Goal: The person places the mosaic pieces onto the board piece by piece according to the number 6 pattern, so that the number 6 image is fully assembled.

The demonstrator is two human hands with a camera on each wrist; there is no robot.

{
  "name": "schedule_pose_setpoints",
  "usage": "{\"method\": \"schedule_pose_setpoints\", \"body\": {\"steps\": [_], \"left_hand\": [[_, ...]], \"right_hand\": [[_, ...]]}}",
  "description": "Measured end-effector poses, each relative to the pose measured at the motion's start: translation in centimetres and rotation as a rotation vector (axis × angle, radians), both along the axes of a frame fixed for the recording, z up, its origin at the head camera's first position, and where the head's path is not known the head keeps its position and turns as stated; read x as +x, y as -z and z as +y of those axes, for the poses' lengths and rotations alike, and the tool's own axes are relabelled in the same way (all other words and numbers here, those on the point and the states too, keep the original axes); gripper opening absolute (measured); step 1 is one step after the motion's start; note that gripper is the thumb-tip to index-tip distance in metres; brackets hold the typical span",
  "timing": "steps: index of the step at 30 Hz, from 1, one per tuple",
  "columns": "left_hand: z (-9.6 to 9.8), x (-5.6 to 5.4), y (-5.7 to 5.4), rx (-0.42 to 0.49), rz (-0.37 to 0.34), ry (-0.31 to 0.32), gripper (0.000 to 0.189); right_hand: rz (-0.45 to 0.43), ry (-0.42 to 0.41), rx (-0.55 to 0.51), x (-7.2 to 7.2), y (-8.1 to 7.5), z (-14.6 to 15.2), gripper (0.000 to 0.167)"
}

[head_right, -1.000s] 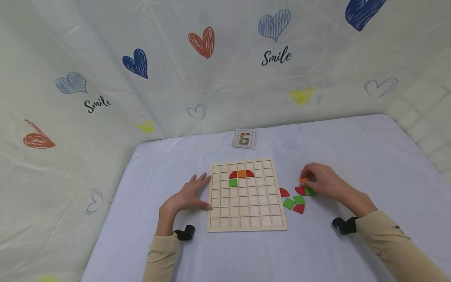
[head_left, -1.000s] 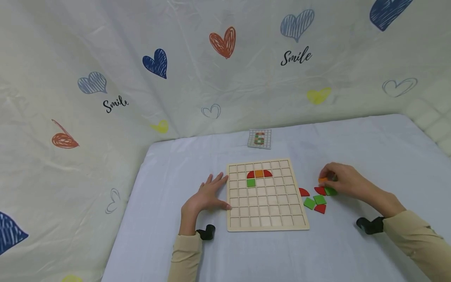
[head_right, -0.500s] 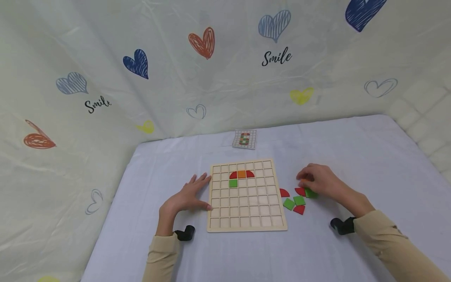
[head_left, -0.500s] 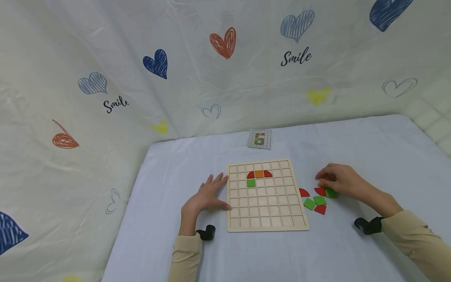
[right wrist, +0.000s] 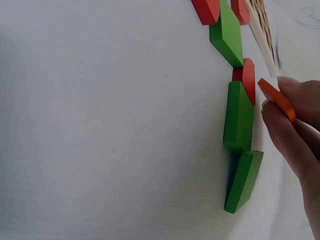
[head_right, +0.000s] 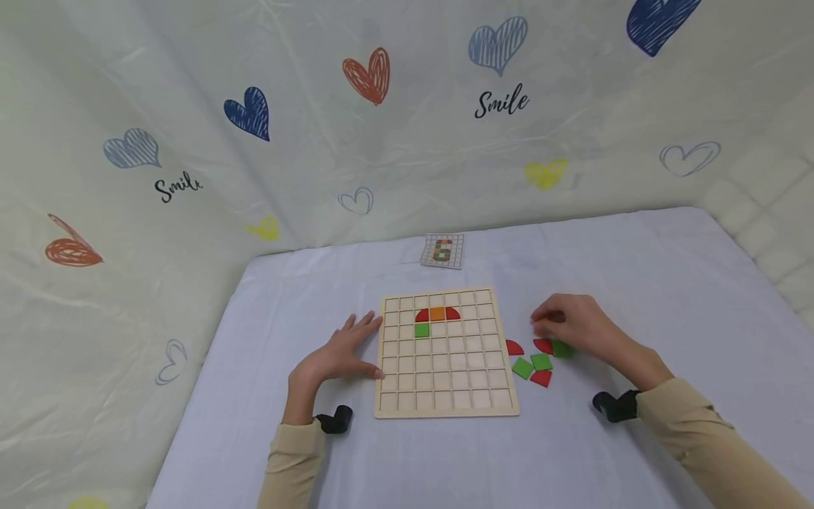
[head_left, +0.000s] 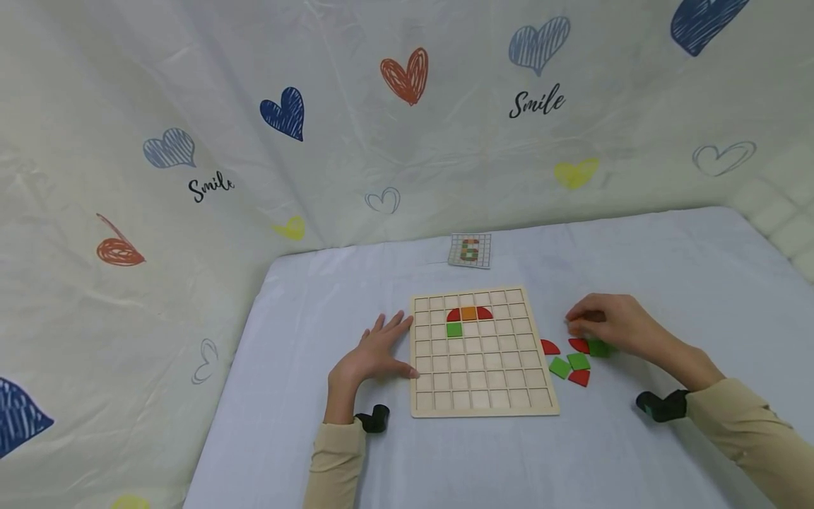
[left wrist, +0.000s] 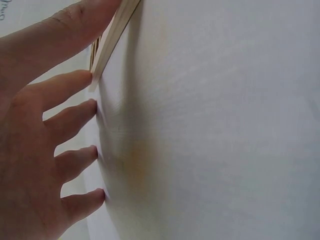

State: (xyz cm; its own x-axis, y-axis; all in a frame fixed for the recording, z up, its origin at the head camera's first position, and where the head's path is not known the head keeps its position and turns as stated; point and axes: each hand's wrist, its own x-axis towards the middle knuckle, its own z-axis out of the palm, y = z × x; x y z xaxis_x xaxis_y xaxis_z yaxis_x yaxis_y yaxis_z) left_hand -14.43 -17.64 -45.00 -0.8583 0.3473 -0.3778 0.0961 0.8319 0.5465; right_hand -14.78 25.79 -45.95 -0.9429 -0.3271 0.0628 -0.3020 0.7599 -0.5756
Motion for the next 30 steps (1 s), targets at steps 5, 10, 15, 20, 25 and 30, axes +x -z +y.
{"method": "schedule_pose_setpoints", "body": {"steps": [5,10,15,20,25,30], "left_hand": [[0.1,0.0,-0.1,-0.005,0.001,0.002,0.105],[0.1,-0.1,-0.1,0.0,0.002,0.001,0.104],[0.1,0.0,-0.1,0.002,0.0,-0.002,0.104],[0.1,-0.1,0.1,-0.005,-0.003,-0.003,0.105],[0.1,-0.1,0.1,-0.015,-0.007,-0.005,0.105],[0.1,-0.1,0.1,-0.009,-0.004,-0.003,0.105]], "right_hand": [[-0.04,-0.01,-0.012,0.1,-0.2,-0.2,0.025],[-0.061,-0.014,-0.019,0.1,-0.2,-0.4,0.027],[-0.061,-0.014,-0.024,0.1,-0.3,-0.7,0.028],[-0.037,-0.018,-0.044,0.3,-0.5,-1.1,0.027],[-0.027,-0.03,-0.074,0.2,-0.5,-1.9,0.026],[-0.025,-0.065,-0.115,0.0,-0.4,-3.0,0.027]]}}
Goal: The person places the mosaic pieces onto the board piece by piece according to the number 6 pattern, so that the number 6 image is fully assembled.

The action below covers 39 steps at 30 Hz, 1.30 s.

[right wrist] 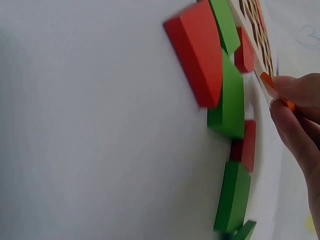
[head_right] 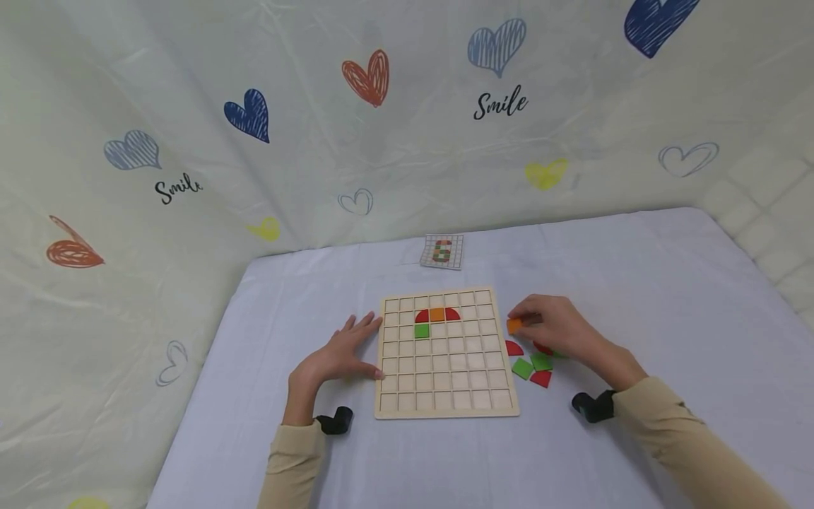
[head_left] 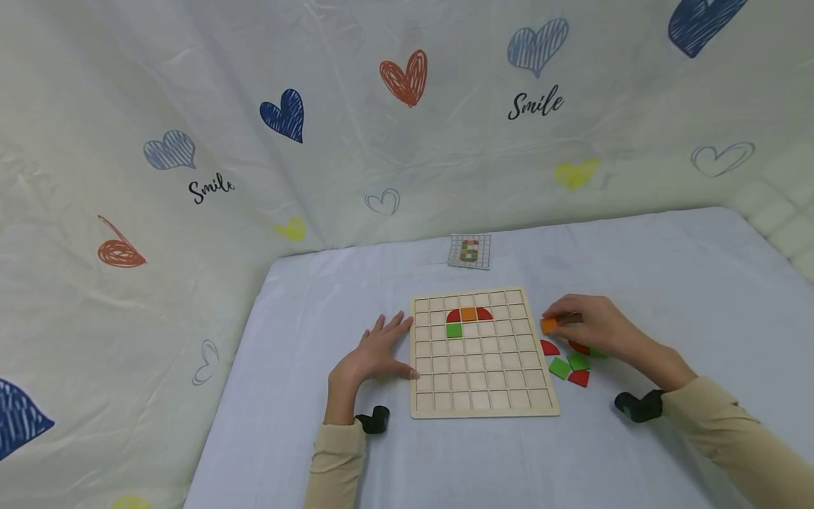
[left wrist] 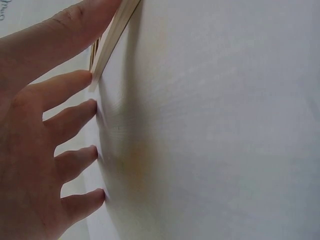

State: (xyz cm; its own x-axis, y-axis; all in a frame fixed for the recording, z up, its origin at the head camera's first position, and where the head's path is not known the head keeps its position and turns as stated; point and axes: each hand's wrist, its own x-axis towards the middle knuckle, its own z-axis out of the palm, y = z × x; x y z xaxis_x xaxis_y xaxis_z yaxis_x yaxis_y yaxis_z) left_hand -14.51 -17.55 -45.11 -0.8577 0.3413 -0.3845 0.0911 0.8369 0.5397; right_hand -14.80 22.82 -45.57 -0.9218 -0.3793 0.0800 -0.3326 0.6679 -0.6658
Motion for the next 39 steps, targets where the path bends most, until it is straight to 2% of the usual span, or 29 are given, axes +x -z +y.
{"method": "schedule_pose_setpoints", "body": {"steps": [10,17,24,32,39], "left_hand": [[-0.2,0.1,-0.1,-0.013,-0.01,-0.002,0.104],[-0.2,0.2,-0.2,-0.004,-0.013,-0.003,0.104],[-0.3,0.1,-0.1,0.002,-0.011,-0.007,0.104],[-0.1,0.1,-0.1,0.003,-0.01,-0.005,0.104],[0.0,-0.1,0.0,-0.014,-0.009,-0.007,0.105]], "right_hand": [[-0.049,-0.007,-0.044,-0.2,0.0,-2.6,0.028],[-0.038,-0.044,-0.073,-0.5,0.1,-4.2,0.028],[-0.095,-0.072,-0.093,-0.6,0.0,-5.8,0.027],[-0.027,-0.141,-0.072,-0.8,0.2,-7.2,0.025],[-0.007,-0.168,-0.105,-0.8,0.3,-8.6,0.024]]}}
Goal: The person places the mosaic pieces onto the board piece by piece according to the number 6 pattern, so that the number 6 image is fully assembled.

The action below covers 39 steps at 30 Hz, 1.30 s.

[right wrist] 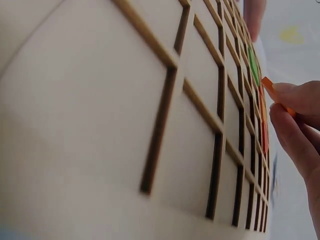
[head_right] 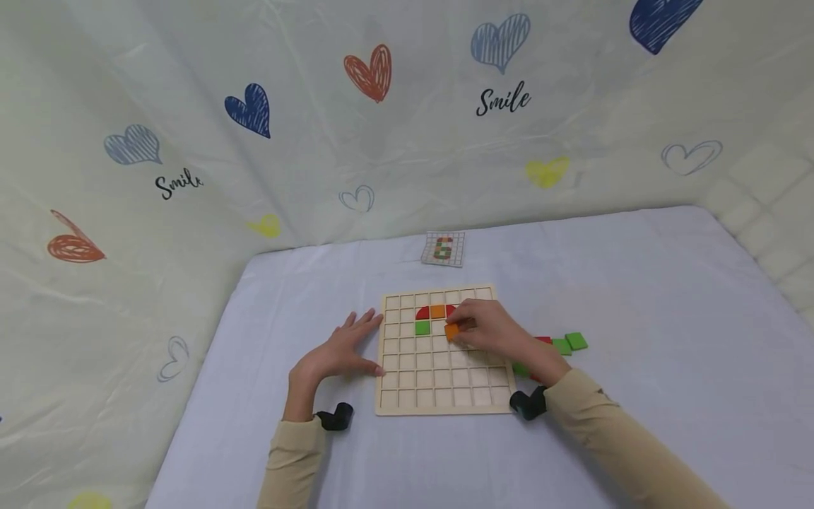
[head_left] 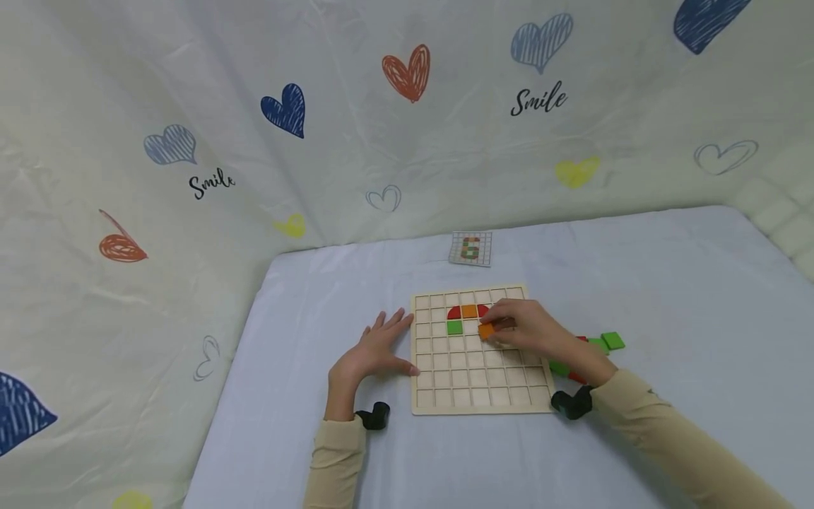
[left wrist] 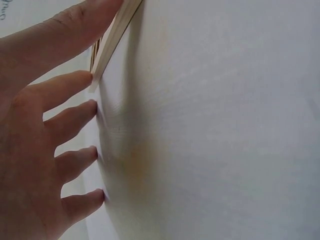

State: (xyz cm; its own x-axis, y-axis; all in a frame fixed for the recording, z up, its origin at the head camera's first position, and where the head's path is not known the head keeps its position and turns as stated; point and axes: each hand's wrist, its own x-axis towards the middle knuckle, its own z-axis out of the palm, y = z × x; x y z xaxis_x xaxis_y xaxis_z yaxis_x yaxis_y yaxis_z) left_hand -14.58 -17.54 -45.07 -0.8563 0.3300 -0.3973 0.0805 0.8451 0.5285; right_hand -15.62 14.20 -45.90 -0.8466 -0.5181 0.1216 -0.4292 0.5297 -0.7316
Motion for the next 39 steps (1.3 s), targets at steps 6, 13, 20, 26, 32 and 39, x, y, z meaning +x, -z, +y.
{"method": "schedule_pose_setpoints", "body": {"steps": [6,13,20,26,32,39], "left_hand": [[-0.1,0.0,0.1,0.007,0.007,0.003,0.105],[-0.1,-0.2,0.0,0.005,0.014,0.002,0.105],[0.0,-0.2,-0.2,0.01,0.008,0.009,0.104],[0.0,-0.1,-0.2,0.015,0.013,0.014,0.104],[0.0,-0.1,-0.4,0.017,0.012,0.014,0.104],[-0.1,0.0,-0.3,0.014,0.008,0.01,0.104]], "right_hand": [[0.026,-0.046,0.011,-0.3,0.3,-1.6,0.022],[0.044,-0.064,0.009,-0.3,0.6,-3.2,0.022],[0.026,-0.093,0.001,-0.3,0.8,-4.4,0.021],[0.064,-0.111,0.032,-0.4,1.0,-5.1,0.018],[0.085,-0.123,0.044,-0.3,0.9,-5.4,0.018],[0.137,-0.141,0.096,-0.3,0.6,-5.8,0.017]]}}
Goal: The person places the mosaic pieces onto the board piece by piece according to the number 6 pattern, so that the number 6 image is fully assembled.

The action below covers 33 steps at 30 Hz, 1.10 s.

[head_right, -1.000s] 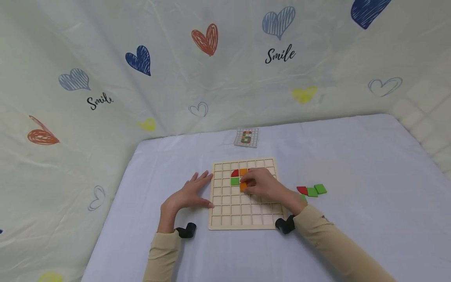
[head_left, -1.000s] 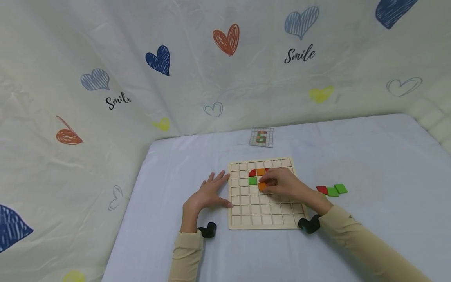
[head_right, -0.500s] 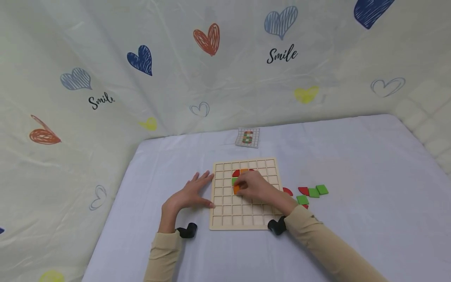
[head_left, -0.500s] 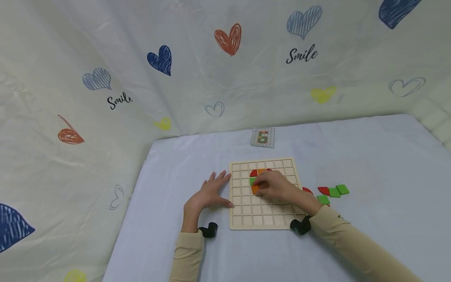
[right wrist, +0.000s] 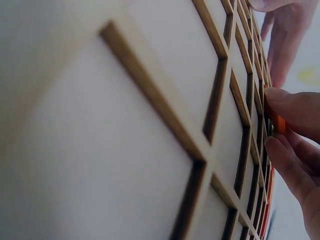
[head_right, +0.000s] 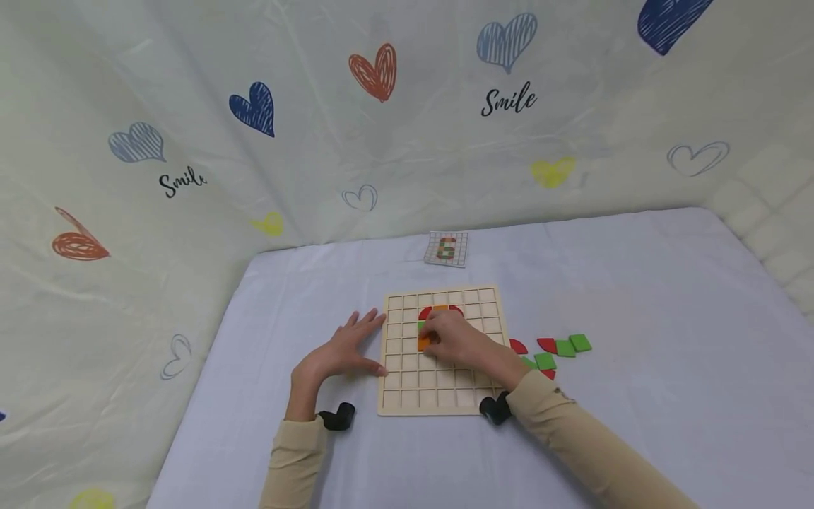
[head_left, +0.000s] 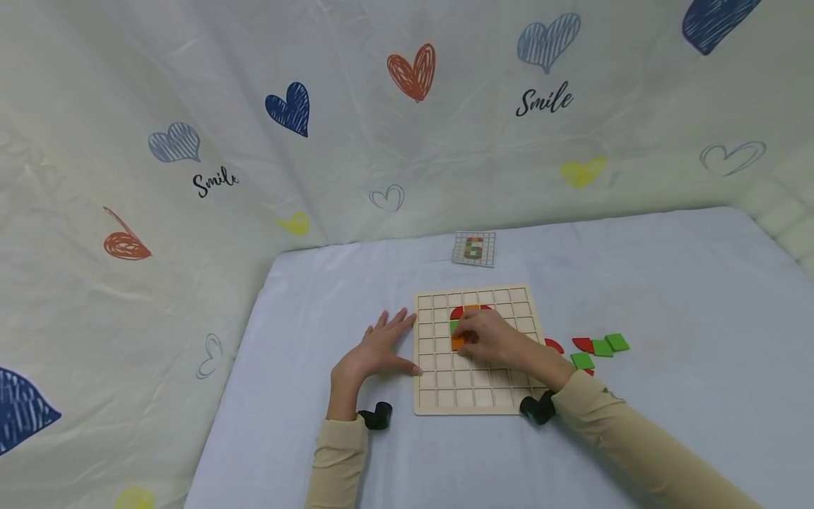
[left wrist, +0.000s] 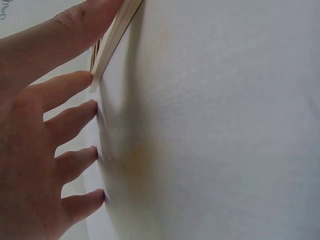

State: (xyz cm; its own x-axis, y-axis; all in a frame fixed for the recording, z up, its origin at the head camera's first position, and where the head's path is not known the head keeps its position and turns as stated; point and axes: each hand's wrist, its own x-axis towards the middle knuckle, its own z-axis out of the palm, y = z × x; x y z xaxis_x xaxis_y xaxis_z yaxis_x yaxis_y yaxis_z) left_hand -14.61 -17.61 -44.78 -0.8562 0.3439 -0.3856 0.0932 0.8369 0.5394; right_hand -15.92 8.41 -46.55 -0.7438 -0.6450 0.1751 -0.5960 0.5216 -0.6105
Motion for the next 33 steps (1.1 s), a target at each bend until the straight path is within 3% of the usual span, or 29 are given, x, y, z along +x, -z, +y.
{"method": "schedule_pose_setpoints", "body": {"steps": [15,26,33], "left_hand": [[0.1,0.0,0.0,-0.017,0.004,0.004,0.104],[0.2,0.2,0.0,-0.007,0.003,-0.003,0.104],[0.1,0.2,0.1,0.0,0.004,0.0,0.104]], "right_hand": [[0.018,0.0,-0.003,0.8,-1.1,1.8,0.021],[-0.057,0.124,0.033,1.4,-1.6,6.2,0.019],[-0.092,0.155,0.051,2.0,-1.9,8.8,0.018]]}}
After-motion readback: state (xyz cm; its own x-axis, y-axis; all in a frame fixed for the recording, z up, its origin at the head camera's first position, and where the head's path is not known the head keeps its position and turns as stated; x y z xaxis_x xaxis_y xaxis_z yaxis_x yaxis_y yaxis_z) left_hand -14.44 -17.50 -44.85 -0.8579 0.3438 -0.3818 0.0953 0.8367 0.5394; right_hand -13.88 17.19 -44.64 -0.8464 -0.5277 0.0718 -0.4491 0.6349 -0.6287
